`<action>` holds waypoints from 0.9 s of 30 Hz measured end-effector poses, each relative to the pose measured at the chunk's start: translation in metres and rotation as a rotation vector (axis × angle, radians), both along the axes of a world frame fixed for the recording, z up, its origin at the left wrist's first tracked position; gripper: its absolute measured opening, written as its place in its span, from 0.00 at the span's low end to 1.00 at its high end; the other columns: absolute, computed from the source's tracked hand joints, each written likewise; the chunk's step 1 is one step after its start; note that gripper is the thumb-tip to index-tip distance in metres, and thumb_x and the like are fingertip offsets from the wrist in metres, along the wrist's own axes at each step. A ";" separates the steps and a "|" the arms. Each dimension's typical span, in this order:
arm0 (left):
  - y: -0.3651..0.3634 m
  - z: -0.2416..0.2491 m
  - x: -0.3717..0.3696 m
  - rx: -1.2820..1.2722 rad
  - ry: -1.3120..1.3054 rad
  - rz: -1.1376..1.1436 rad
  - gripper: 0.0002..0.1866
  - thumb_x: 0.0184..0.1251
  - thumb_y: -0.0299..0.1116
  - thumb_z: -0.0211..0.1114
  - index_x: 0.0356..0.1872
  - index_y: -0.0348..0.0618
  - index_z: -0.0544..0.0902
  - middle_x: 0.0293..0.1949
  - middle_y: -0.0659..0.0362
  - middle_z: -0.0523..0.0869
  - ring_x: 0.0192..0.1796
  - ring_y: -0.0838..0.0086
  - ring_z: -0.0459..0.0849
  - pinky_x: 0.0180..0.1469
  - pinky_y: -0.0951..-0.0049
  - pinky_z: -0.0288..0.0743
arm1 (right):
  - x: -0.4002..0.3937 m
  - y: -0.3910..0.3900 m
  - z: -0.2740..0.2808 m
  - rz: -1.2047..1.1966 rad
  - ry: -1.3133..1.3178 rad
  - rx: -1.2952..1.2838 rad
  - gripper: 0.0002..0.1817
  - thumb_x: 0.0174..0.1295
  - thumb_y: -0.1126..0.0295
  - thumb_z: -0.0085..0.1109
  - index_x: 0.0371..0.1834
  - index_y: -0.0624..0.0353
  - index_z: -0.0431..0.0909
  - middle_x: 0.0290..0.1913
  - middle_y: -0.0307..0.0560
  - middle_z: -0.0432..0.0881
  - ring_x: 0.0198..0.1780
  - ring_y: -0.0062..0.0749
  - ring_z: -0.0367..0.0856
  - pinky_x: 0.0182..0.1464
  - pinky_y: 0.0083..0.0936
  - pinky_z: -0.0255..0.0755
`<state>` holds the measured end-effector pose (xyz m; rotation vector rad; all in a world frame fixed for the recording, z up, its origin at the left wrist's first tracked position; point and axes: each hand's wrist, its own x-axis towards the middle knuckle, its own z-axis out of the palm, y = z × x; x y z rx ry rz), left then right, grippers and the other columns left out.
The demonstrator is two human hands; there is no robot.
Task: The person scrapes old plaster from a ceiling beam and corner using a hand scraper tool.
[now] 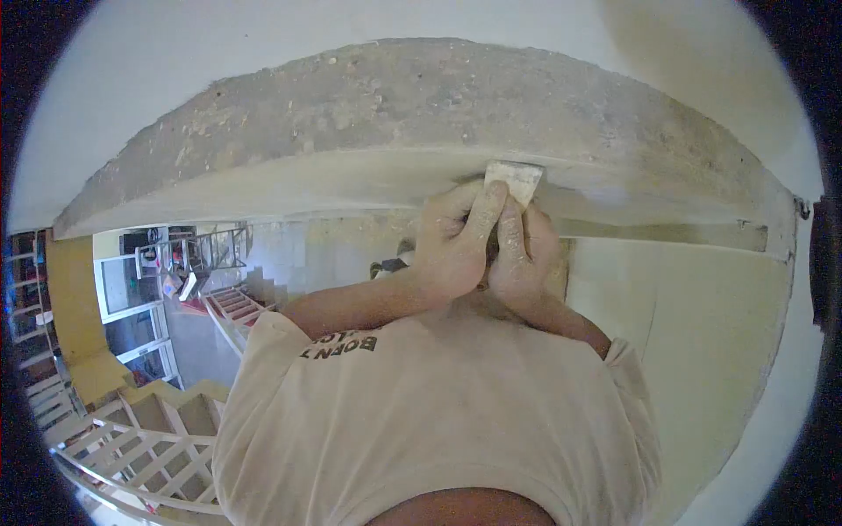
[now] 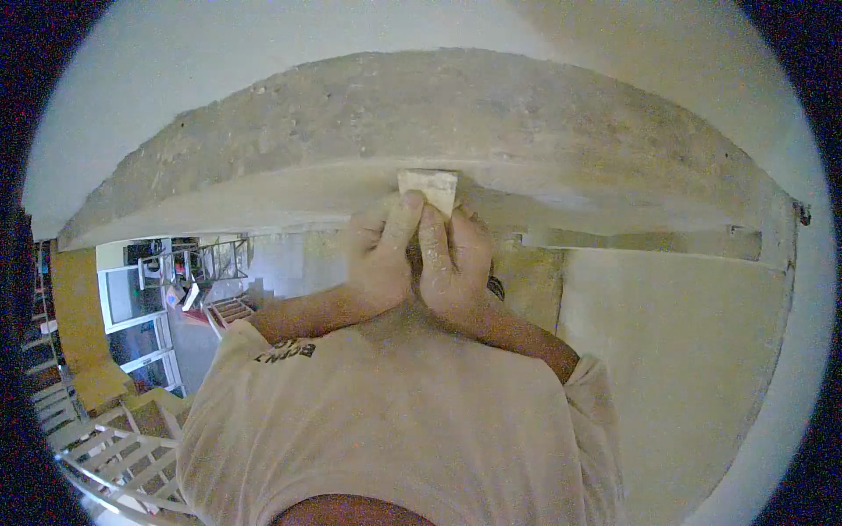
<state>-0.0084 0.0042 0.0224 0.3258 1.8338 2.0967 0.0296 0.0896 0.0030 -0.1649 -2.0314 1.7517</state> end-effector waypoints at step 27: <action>-0.009 -0.013 -0.002 0.027 0.007 0.020 0.16 0.66 0.36 0.49 0.24 0.37 0.76 0.19 0.66 0.74 0.25 0.85 0.67 0.26 0.80 0.64 | -0.005 -0.013 -0.020 -0.084 0.077 0.143 0.11 0.60 0.69 0.45 0.29 0.65 0.73 0.23 0.56 0.74 0.24 0.46 0.73 0.26 0.34 0.63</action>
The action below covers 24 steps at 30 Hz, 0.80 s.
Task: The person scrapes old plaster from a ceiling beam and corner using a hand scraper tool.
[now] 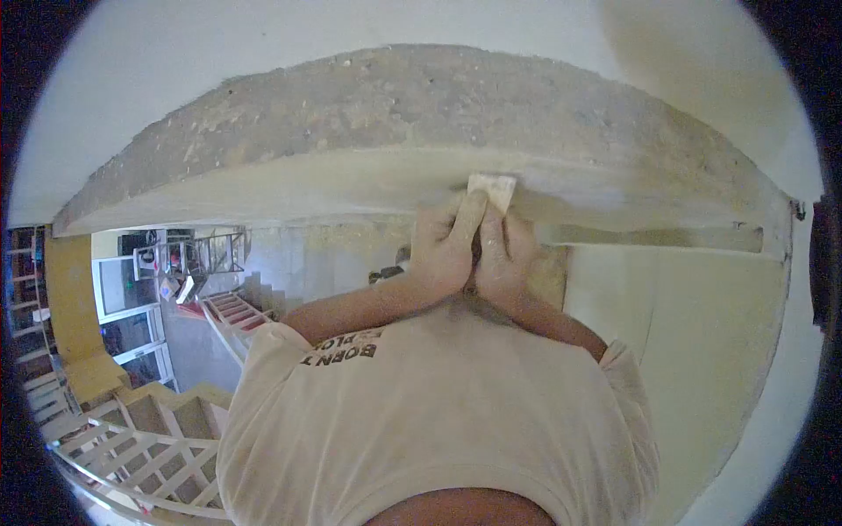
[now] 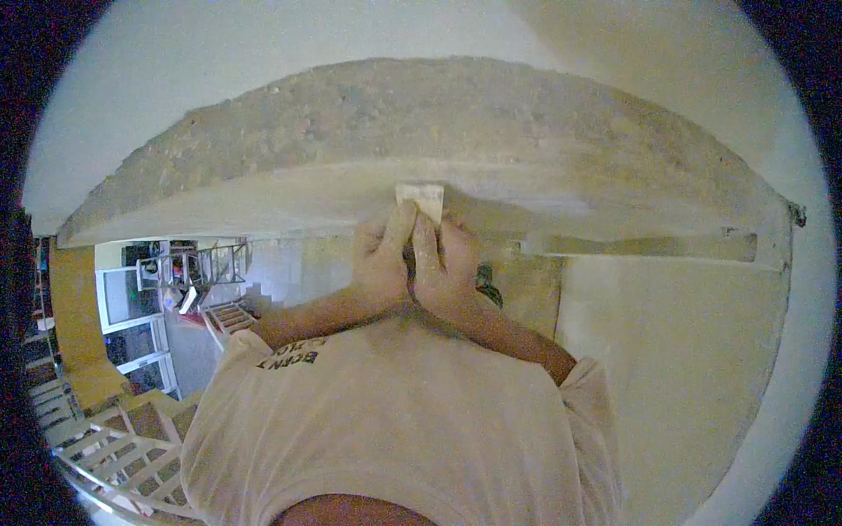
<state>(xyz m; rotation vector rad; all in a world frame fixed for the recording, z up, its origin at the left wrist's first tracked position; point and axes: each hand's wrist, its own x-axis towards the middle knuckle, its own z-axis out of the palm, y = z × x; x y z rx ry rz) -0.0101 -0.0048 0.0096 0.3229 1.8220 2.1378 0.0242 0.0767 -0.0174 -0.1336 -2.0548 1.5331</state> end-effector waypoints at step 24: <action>-0.001 -0.006 -0.002 -0.117 0.059 -0.023 0.16 0.67 0.37 0.48 0.25 0.37 0.75 0.19 0.65 0.73 0.25 0.85 0.67 0.27 0.79 0.65 | -0.001 -0.003 -0.002 -0.046 -0.004 0.061 0.12 0.61 0.68 0.43 0.32 0.66 0.74 0.23 0.54 0.74 0.23 0.36 0.71 0.26 0.30 0.63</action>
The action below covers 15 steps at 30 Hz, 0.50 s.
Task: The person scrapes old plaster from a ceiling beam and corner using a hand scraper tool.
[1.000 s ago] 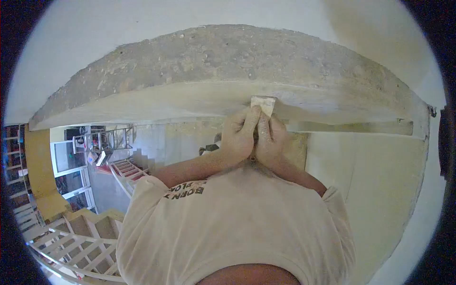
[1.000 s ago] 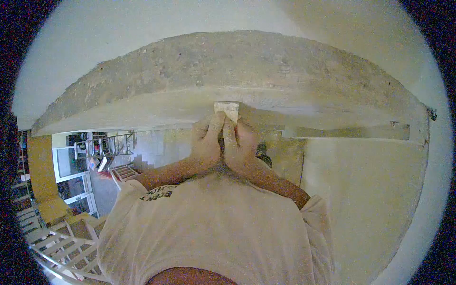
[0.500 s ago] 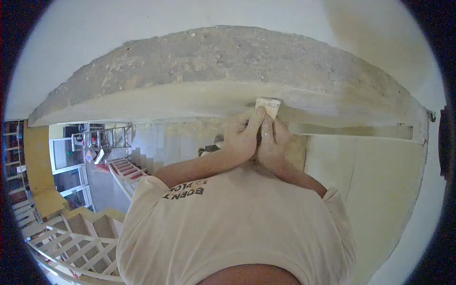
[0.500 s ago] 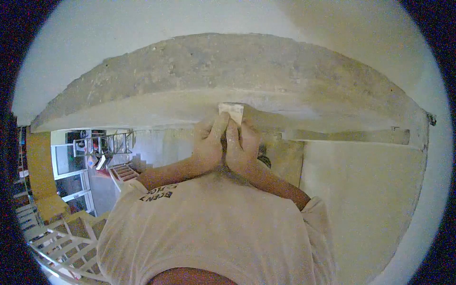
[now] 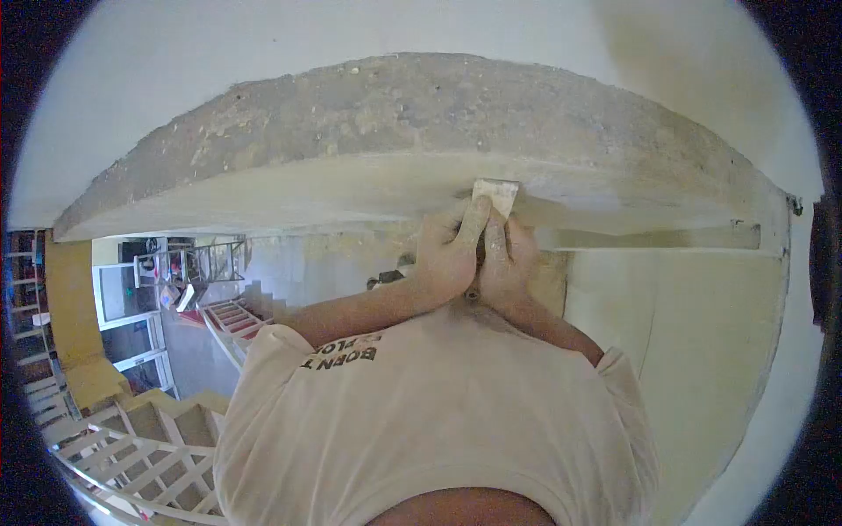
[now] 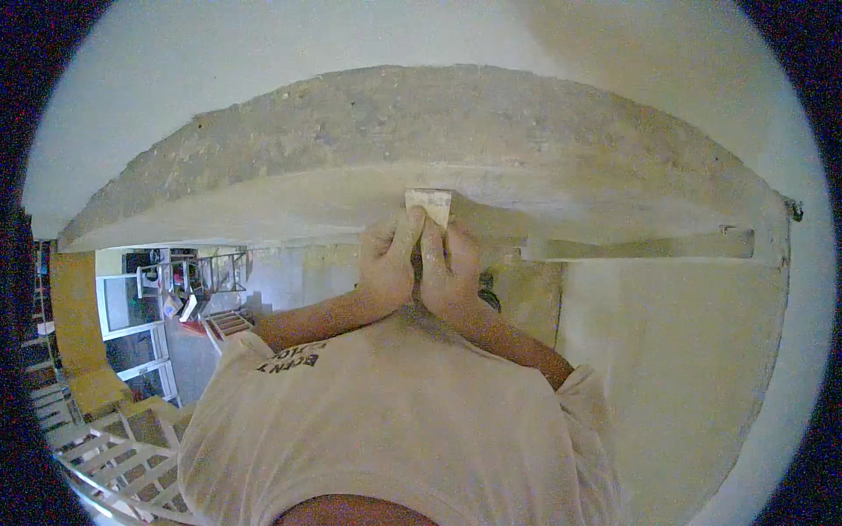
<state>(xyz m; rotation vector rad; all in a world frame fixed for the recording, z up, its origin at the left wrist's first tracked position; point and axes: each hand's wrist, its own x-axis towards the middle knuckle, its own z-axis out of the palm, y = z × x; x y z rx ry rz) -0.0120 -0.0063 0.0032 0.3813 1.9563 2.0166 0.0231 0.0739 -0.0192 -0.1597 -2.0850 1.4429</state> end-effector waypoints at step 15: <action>0.004 0.001 0.001 0.056 -0.037 0.036 0.15 0.66 0.36 0.49 0.25 0.36 0.75 0.20 0.64 0.75 0.26 0.85 0.68 0.27 0.80 0.65 | 0.002 0.007 -0.004 0.042 -0.142 -0.029 0.10 0.59 0.69 0.46 0.30 0.65 0.73 0.23 0.55 0.74 0.24 0.40 0.73 0.26 0.32 0.63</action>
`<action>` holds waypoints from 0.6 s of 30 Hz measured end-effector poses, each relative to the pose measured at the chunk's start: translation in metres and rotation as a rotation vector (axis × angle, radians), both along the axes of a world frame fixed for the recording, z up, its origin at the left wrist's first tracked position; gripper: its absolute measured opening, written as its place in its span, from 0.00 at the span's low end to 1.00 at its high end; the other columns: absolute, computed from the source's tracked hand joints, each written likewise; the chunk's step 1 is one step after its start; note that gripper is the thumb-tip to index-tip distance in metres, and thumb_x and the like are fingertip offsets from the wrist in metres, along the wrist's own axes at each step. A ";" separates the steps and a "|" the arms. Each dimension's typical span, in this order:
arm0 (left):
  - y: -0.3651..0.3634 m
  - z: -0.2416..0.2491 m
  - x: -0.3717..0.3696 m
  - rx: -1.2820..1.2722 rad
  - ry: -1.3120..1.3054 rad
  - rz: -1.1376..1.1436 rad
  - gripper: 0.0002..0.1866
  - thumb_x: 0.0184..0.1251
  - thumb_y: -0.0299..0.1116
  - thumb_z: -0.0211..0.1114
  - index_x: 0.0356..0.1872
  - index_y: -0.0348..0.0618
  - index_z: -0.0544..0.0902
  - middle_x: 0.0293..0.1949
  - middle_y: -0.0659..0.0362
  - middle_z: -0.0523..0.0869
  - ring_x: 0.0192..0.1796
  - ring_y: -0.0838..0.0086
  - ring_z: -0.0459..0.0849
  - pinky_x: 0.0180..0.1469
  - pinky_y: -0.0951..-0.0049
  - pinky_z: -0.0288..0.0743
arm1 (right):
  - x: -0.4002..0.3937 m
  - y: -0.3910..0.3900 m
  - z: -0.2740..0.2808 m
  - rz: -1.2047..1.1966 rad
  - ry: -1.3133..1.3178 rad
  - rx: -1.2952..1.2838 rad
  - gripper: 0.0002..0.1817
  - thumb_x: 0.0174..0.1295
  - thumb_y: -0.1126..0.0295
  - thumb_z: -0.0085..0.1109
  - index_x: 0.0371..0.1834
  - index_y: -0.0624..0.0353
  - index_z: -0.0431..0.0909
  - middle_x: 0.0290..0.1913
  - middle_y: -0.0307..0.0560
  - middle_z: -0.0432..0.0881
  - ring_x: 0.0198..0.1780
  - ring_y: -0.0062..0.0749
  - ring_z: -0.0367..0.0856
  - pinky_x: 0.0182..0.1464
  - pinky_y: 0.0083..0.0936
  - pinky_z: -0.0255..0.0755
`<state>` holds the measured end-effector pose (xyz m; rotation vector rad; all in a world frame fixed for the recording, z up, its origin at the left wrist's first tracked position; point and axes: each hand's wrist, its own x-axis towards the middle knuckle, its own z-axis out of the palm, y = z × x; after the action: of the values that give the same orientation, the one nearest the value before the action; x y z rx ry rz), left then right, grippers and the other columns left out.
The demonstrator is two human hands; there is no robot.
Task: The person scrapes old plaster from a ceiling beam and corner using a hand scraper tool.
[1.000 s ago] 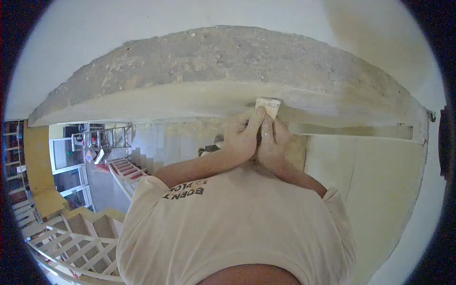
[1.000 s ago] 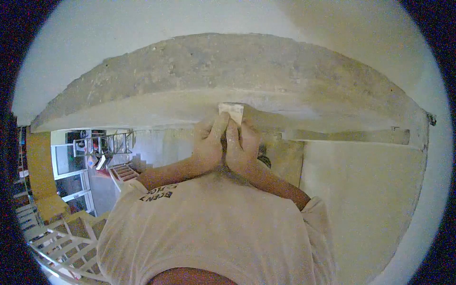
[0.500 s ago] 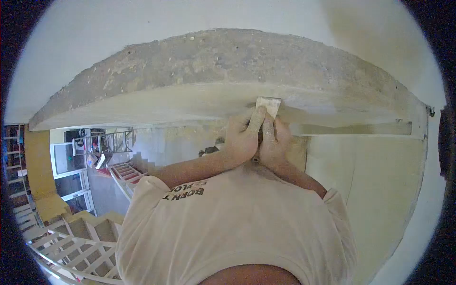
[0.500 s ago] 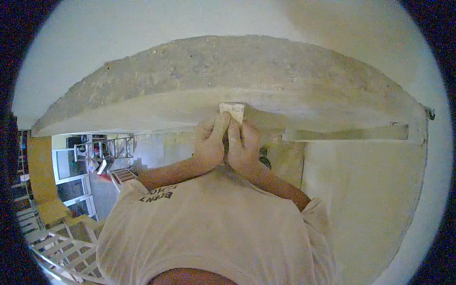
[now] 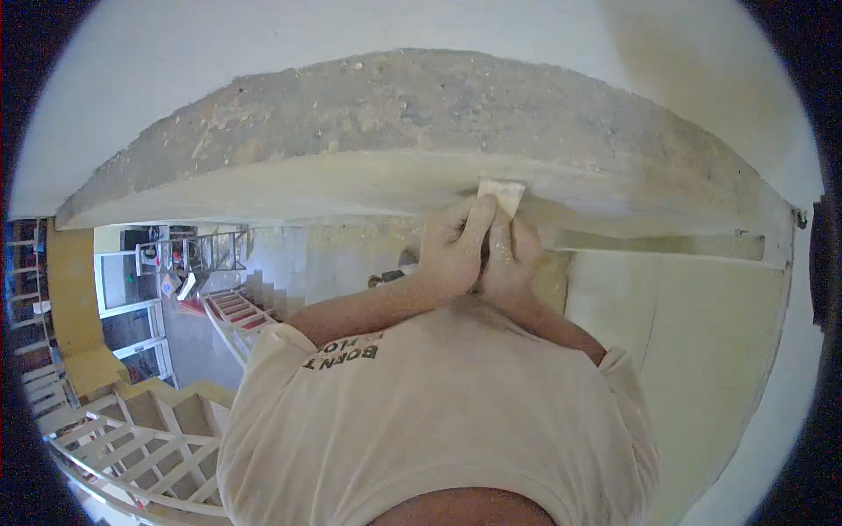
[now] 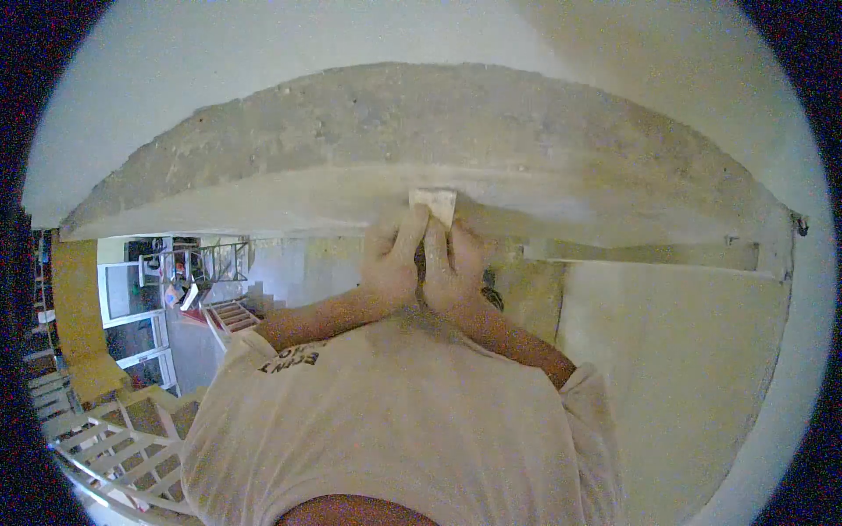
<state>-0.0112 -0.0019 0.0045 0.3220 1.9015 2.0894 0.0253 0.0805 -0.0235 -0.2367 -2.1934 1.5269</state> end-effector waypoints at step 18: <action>0.002 -0.002 -0.003 -0.071 0.024 -0.006 0.17 0.67 0.38 0.47 0.23 0.36 0.73 0.17 0.65 0.72 0.23 0.86 0.66 0.23 0.79 0.63 | -0.005 -0.002 -0.001 -0.049 0.222 -0.078 0.10 0.60 0.69 0.46 0.30 0.66 0.74 0.21 0.53 0.73 0.21 0.37 0.72 0.25 0.29 0.64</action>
<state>-0.0143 -0.0002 0.0029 0.3384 1.9811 2.0168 0.0206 0.0782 -0.0244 -0.1376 -1.9455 1.5346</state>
